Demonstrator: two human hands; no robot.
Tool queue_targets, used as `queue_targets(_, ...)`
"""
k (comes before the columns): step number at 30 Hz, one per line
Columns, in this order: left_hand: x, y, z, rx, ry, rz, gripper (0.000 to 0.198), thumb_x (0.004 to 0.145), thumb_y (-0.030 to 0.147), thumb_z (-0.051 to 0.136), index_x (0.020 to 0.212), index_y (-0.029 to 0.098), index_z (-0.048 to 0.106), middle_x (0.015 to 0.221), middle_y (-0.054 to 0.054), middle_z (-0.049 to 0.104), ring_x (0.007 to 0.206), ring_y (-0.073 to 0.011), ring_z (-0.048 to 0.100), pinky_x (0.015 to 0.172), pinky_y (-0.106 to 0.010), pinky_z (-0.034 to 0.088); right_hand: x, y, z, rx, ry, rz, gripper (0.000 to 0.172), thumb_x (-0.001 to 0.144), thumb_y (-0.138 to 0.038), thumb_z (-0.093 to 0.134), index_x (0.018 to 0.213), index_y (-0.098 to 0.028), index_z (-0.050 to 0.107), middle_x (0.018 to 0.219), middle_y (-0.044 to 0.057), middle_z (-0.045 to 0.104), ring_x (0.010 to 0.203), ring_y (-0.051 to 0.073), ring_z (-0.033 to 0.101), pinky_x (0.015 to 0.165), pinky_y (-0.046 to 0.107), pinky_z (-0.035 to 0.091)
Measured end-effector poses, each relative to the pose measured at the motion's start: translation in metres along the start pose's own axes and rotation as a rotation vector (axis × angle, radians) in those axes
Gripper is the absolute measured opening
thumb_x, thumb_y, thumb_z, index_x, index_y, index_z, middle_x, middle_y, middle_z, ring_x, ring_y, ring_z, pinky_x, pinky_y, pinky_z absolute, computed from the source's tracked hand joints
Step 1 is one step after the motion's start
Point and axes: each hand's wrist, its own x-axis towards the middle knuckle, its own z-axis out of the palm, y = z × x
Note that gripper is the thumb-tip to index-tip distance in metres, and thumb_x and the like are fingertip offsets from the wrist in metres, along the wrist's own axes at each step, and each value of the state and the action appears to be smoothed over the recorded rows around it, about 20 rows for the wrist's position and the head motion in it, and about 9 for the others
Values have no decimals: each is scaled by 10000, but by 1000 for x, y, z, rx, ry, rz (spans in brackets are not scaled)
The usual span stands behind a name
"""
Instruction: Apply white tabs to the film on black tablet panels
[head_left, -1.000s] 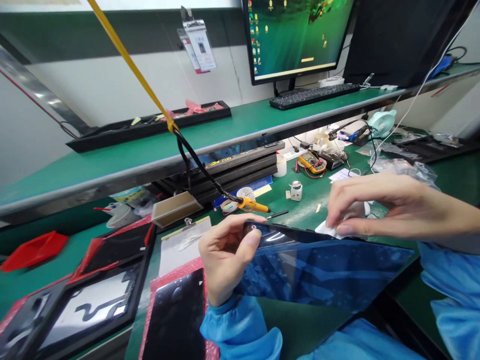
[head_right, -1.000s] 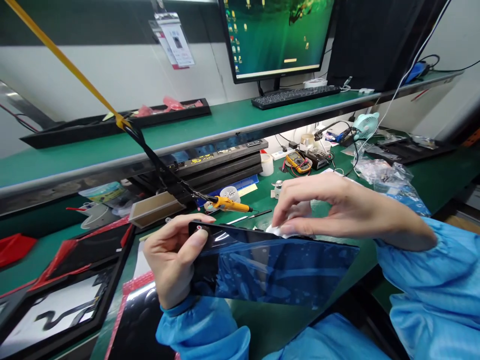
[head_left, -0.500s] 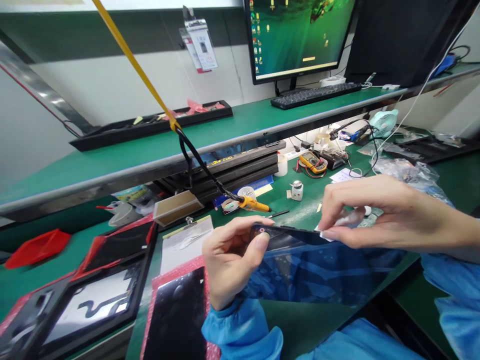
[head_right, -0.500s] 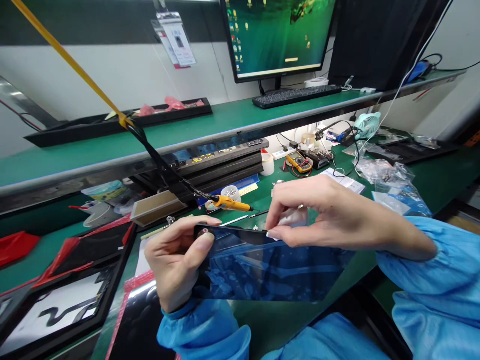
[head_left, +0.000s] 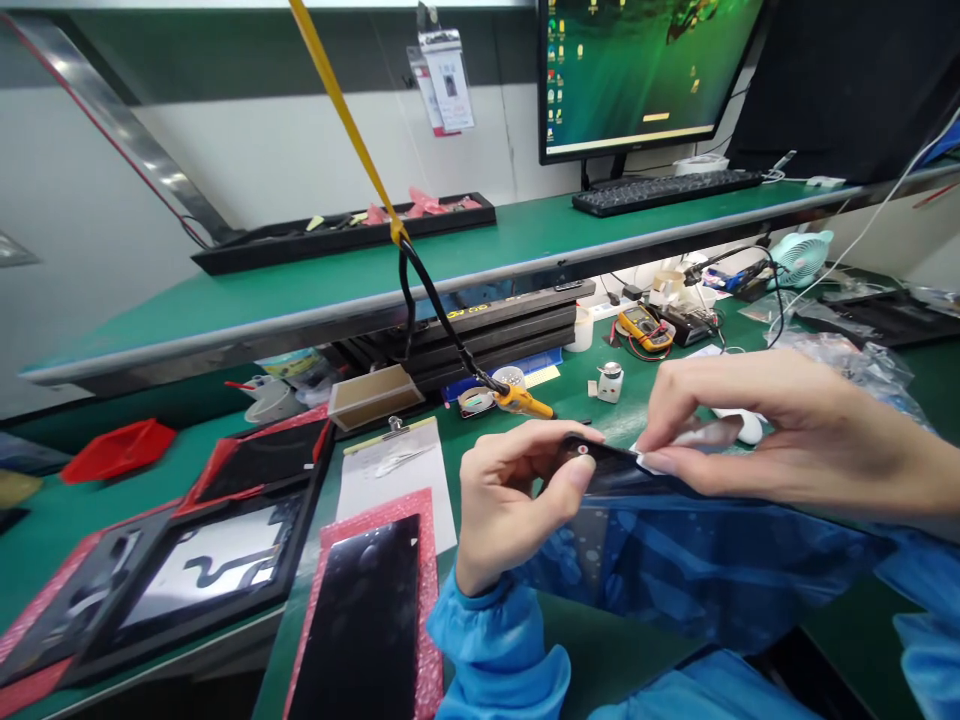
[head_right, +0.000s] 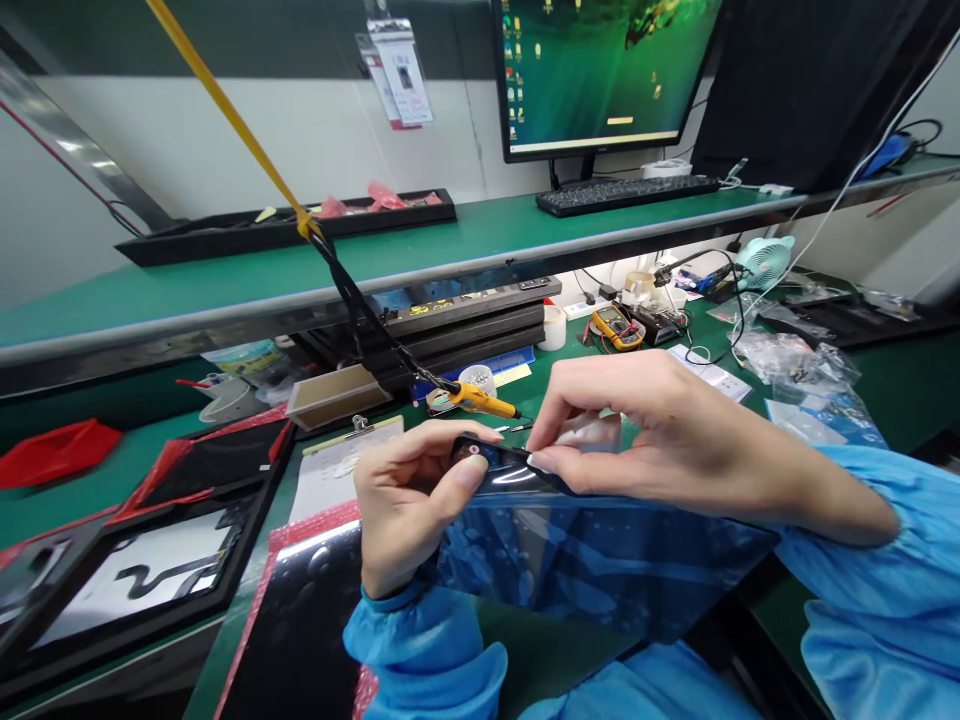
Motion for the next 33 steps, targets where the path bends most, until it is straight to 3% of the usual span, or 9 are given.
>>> queue_targets(11, -7, -9, -18, 57, 12, -52, 76, 927, 268, 932, 982, 231, 969, 747, -45, 831, 526, -145, 663, 468, -217, 528, -9, 2, -13, 15, -77, 118, 185, 1065, -362, 809, 916, -256, 778, 853, 20, 792, 716, 171, 720, 631, 305, 541)
queue_targets(15, -8, -11, -18, 46, 27, -61, 71, 933, 257, 929, 990, 244, 971, 756, -37, 831, 544, -146, 666, 483, -223, 536, -10, 1, -15, 31, -78, 142, 236, 1052, -427, 843, 898, -257, 785, 837, 39, 794, 705, 199, 731, 671, 328, 596)
queue_targets(24, -7, -7, -19, 35, 29, -44, 74, 919, 222, 924, 966, 256, 971, 689, -13, 794, 485, -125, 610, 438, -207, 491, -13, -3, -15, 26, -46, 169, 312, 1052, -491, 868, 864, -258, 784, 819, 50, 788, 697, 208, 730, 624, 323, 586)
queue_targets(33, -7, 1, -13, 45, 45, -46, 35, 888, 238, 932, 903, 250, 962, 636, -14, 758, 460, -133, 599, 423, -226, 487, -6, -8, -9, 7, -22, 151, 266, 1060, -424, 831, 864, -255, 772, 817, 36, 780, 685, 188, 707, 622, 314, 565)
